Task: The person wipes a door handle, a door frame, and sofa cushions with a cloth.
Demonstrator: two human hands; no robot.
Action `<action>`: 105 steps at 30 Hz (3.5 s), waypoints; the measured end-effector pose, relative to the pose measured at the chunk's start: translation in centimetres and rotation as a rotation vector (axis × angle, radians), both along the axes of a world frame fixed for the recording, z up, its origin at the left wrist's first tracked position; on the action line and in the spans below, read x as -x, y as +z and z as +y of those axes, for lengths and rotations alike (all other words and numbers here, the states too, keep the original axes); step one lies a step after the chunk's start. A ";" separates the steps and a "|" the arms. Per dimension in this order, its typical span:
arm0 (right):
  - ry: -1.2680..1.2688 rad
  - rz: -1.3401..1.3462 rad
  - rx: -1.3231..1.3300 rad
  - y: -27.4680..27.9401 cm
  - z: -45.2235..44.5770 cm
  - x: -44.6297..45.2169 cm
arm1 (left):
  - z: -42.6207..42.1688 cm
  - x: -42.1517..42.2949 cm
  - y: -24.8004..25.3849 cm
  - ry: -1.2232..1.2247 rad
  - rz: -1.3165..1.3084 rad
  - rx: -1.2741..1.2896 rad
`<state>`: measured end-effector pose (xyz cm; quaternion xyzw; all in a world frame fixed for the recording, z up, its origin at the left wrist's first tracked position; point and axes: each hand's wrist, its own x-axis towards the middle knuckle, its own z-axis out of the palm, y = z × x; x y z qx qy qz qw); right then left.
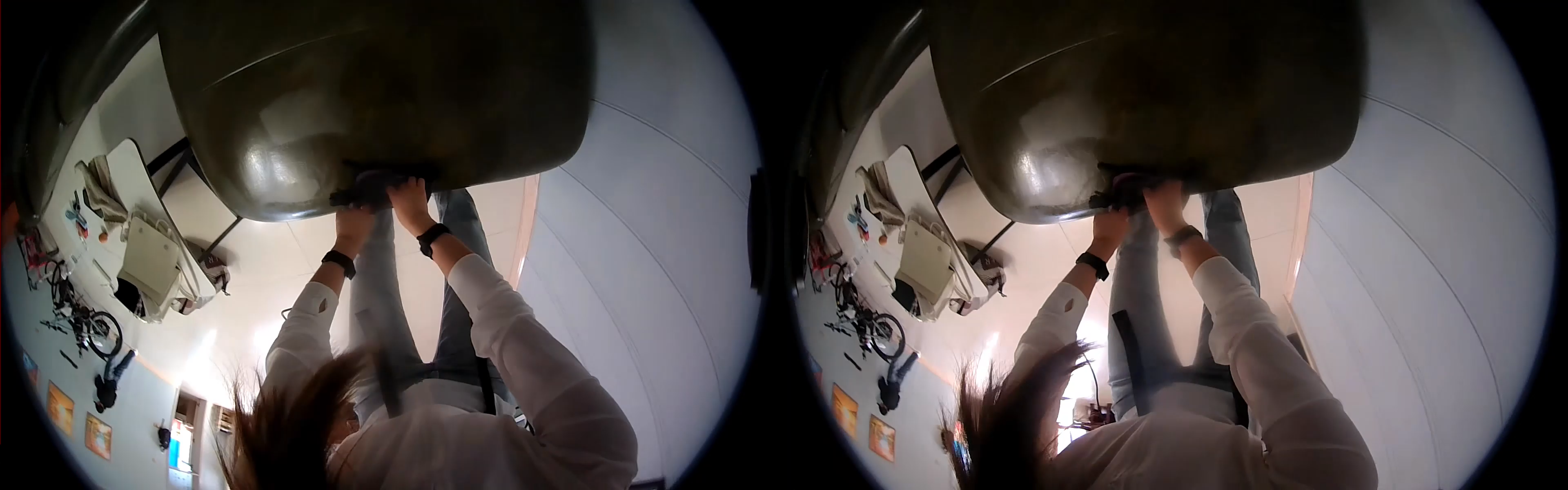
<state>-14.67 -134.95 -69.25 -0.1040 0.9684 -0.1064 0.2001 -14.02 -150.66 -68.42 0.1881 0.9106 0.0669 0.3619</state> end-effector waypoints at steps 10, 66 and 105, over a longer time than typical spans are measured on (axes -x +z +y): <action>0.148 -0.135 0.099 2.1 8.5 2.3 | 7.3 -1.0 -1.4 0.094 0.142 -0.071; 0.220 -0.256 -0.015 2.4 36.9 7.8 | 36.4 4.7 0.4 0.073 -0.179 0.003; -0.004 -0.022 0.367 9.1 40.8 12.3 | 35.6 11.9 8.2 0.320 -0.002 -0.383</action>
